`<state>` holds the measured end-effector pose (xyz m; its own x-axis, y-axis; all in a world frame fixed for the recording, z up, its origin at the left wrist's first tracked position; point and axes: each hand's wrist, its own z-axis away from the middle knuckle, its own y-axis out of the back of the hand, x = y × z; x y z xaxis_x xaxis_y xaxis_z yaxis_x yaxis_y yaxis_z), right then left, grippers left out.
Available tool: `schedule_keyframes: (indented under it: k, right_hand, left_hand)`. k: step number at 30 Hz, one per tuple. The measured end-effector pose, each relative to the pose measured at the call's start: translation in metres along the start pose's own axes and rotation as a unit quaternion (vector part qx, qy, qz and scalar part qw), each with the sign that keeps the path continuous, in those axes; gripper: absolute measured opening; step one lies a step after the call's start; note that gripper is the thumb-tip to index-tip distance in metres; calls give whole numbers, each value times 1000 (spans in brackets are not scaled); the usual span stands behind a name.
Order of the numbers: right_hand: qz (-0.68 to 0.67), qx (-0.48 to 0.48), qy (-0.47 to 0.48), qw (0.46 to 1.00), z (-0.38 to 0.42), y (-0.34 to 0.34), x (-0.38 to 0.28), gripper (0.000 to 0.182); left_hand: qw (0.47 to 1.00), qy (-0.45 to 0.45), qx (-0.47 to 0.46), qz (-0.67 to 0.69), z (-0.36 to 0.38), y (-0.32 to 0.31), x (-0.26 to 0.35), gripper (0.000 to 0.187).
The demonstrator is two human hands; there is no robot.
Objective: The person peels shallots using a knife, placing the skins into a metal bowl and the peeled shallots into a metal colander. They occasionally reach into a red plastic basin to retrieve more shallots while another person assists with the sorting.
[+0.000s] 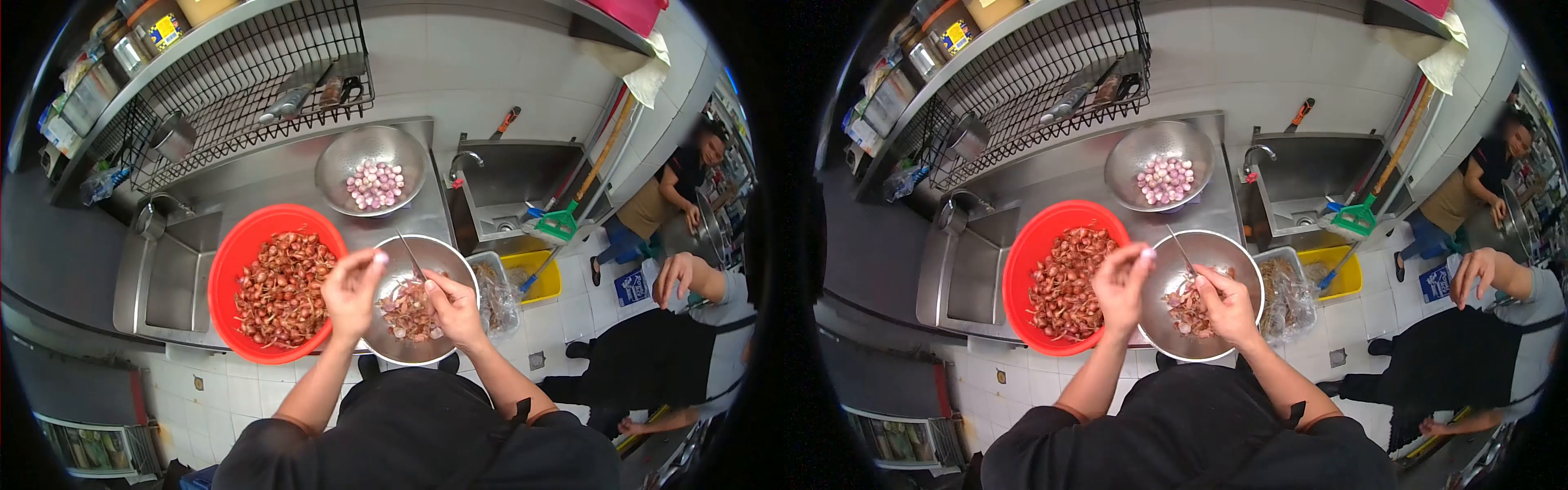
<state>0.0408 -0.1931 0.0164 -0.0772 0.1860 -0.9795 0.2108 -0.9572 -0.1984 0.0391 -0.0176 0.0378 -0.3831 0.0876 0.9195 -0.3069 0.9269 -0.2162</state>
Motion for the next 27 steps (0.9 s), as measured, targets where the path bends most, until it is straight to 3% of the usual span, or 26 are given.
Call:
schedule_keyframes:
  k: [2,4,5,6,7,9,11,12,13,16,18,19,21,24,27]
  right_hand:
    - [22,5,9,1000,-6,10,33,30]
    - [76,12,22,997,-5,15,43,27]
    - [72,6,19,997,-4,17,40,27]
    - [156,-1,27,987,-4,20,36,26]
    - [240,-9,38,970,-5,23,33,26]
    - [250,-20,6,968,-6,28,32,28]
    - [285,-30,-19,958,-4,32,37,31]
    - [259,-43,-9,965,-8,38,52,31]
    - [324,-63,-30,943,-10,40,43,29]
    - [385,-84,-68,917,-19,46,46,29]
    - [408,-79,57,908,-24,48,65,30]
    - [408,-87,57,907,-26,47,61,30]
    - [422,-189,-72,884,-31,44,47,32]
    - [432,-180,-131,874,-35,35,51,30]
    - [465,-181,-91,862,-35,20,41,29]
  left_hand:
    - [998,-28,36,-54,-45,-5,-2,18]
    - [996,-65,14,-51,-99,-7,-24,23]
    - [980,-53,-30,-190,-121,5,-40,33]
    - [928,-51,-48,-365,-132,8,-40,41]
    - [926,-50,-43,-371,-128,10,-43,41]
    - [939,21,17,-342,-109,7,-48,41]
    - [944,3,-2,-330,-79,21,-75,33]
    - [951,61,-18,-302,-59,25,-76,29]
    - [956,117,-32,-268,-37,27,-77,25]
    - [958,134,-2,-252,24,32,-88,18]
    - [961,170,6,-217,49,35,-91,15]
    - [961,171,13,-218,53,39,-90,15]
    - [955,179,56,-229,58,52,-84,14]
    - [934,147,93,-311,43,84,-67,14]
    - [870,43,88,-484,11,133,-62,13]
